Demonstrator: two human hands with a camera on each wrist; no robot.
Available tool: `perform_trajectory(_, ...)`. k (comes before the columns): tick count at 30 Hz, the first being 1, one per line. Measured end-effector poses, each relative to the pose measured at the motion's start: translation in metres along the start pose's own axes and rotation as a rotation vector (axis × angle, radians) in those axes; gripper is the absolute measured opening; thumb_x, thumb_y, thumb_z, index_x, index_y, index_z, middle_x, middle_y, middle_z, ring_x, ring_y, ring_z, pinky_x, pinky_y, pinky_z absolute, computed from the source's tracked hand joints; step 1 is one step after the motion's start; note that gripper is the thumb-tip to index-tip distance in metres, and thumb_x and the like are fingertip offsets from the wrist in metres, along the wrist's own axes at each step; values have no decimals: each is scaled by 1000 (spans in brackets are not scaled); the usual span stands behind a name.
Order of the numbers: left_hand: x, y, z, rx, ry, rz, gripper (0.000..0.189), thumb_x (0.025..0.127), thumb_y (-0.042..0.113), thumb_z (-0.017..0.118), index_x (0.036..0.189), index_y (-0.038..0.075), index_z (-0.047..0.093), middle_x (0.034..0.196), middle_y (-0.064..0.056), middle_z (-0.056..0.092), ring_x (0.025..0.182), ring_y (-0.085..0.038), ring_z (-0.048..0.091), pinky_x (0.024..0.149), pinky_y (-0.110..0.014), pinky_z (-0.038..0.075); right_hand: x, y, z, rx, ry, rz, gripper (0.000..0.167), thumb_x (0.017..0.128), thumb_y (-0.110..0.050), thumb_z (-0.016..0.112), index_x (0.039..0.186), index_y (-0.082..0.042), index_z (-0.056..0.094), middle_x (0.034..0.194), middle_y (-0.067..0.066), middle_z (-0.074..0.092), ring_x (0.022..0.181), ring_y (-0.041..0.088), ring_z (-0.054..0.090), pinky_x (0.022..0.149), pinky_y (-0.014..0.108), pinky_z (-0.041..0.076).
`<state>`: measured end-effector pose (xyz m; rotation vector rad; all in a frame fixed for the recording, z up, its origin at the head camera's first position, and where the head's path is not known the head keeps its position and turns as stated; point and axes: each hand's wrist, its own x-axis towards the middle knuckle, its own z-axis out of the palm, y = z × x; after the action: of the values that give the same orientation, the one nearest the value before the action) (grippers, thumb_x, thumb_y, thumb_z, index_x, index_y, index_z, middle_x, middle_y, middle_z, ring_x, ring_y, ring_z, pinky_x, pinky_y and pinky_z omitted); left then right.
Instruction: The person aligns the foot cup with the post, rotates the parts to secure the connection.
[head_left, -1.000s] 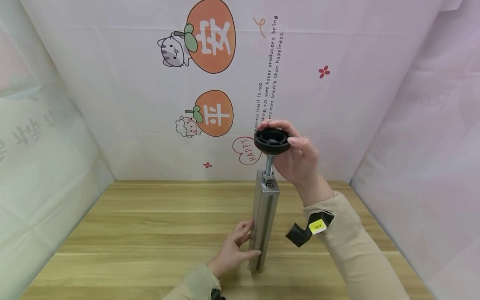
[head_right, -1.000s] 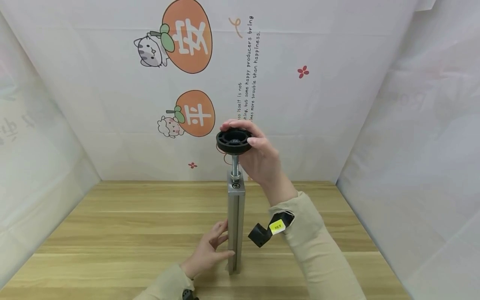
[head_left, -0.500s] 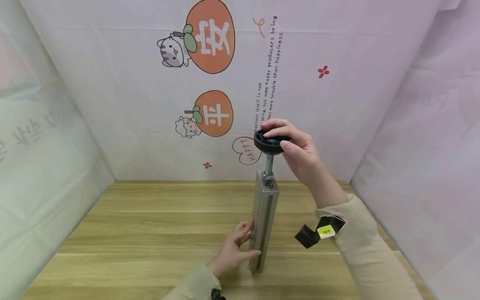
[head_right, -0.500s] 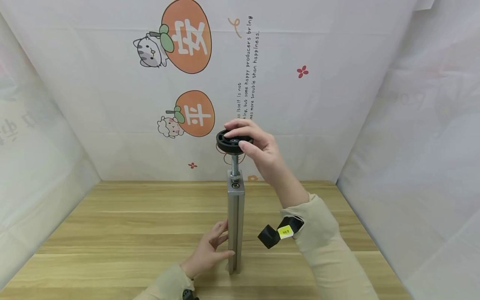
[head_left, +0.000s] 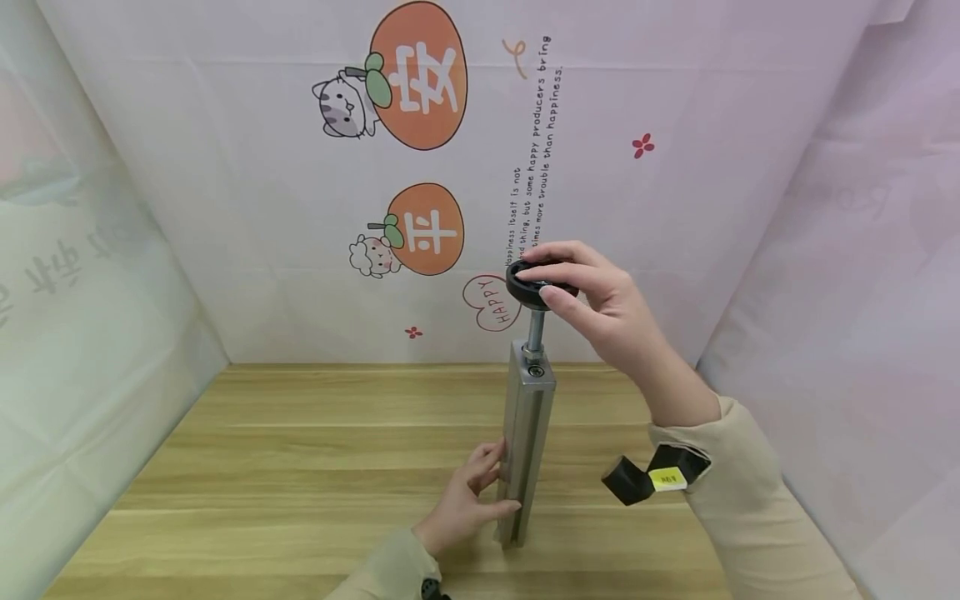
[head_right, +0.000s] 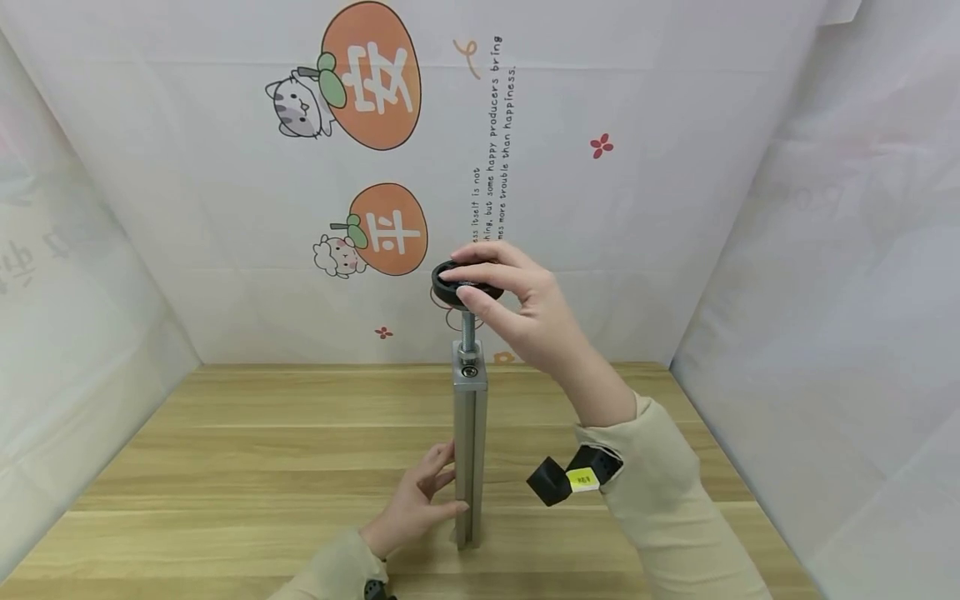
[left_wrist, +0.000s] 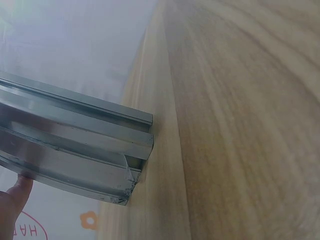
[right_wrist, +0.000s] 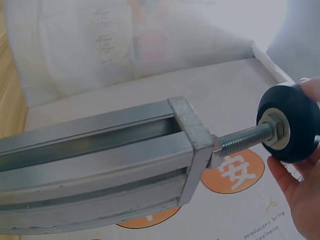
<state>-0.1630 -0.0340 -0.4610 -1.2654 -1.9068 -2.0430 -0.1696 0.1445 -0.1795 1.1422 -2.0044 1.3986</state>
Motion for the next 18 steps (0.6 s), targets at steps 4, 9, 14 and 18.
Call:
perform_trajectory(4,0,0,-1,-6,2,-5,82,82,-6,67,148,10,22,132,-26,37,125,-4,41,105,-31,44,1,-9,2,-233,20,-15,22,84,4,62,104,2,70,114,10,61,109,15,51,85,14,47)
perform_trajectory(9,0,0,-1,-19,2,-15,82,82,-5,68,148,10,22,133,-22,38,125,-5,42,105,-31,44,3,-11,6,-467,58,-135,23,79,-5,72,102,-2,73,103,14,61,95,24,46,72,25,39)
perform_trajectory(14,1,1,-1,-17,-4,-4,81,83,-5,67,148,10,21,132,-22,39,124,-5,42,104,-38,45,6,-9,10,-537,110,-204,23,77,-9,74,99,-2,74,95,16,58,87,30,41,68,31,33)
perform_trajectory(18,1,1,-1,-18,-4,2,81,83,-5,67,148,10,21,132,-22,39,123,-7,43,103,-36,46,8,-9,15,-575,148,-245,21,78,-13,73,96,-2,74,90,16,56,83,31,42,67,33,33)
